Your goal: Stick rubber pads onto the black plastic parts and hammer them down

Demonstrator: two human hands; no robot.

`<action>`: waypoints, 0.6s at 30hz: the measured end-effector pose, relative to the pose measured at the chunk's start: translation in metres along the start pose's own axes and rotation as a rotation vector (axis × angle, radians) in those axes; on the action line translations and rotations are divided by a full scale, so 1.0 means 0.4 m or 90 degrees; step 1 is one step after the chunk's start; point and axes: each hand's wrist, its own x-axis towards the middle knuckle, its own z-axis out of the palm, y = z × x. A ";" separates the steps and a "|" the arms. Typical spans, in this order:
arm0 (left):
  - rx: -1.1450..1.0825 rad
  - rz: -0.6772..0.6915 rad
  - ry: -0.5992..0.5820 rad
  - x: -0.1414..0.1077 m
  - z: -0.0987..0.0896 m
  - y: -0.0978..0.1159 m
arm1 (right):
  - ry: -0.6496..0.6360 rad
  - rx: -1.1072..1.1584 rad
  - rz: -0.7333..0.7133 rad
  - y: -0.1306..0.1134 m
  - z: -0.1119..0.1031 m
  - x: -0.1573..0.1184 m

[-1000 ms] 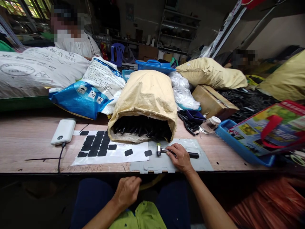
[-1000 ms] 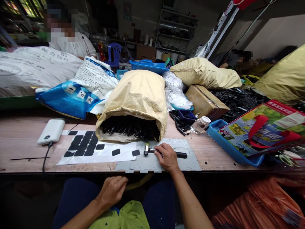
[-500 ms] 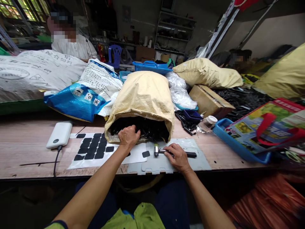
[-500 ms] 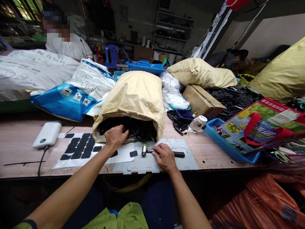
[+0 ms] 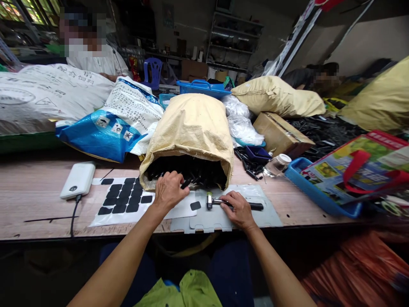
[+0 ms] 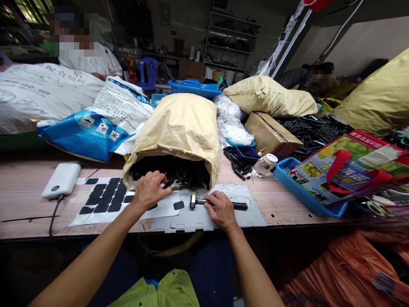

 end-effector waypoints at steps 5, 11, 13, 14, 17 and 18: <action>-0.054 0.037 -0.153 -0.100 0.015 -0.034 | 0.002 0.003 -0.002 0.001 0.001 -0.001; -0.260 0.093 -0.112 -0.129 0.084 -0.074 | 0.001 0.004 -0.013 0.000 -0.002 -0.001; -0.296 0.089 -0.090 -0.132 0.104 -0.086 | 0.002 0.002 -0.018 -0.001 -0.003 0.000; -0.304 0.088 -0.081 -0.133 0.112 -0.090 | 0.003 0.001 -0.020 -0.001 -0.003 0.000; -0.314 0.087 -0.072 -0.135 0.123 -0.097 | 0.006 -0.003 -0.024 0.000 -0.003 0.001; -0.316 0.087 -0.075 -0.136 0.124 -0.098 | 0.006 -0.006 -0.025 0.001 -0.002 0.001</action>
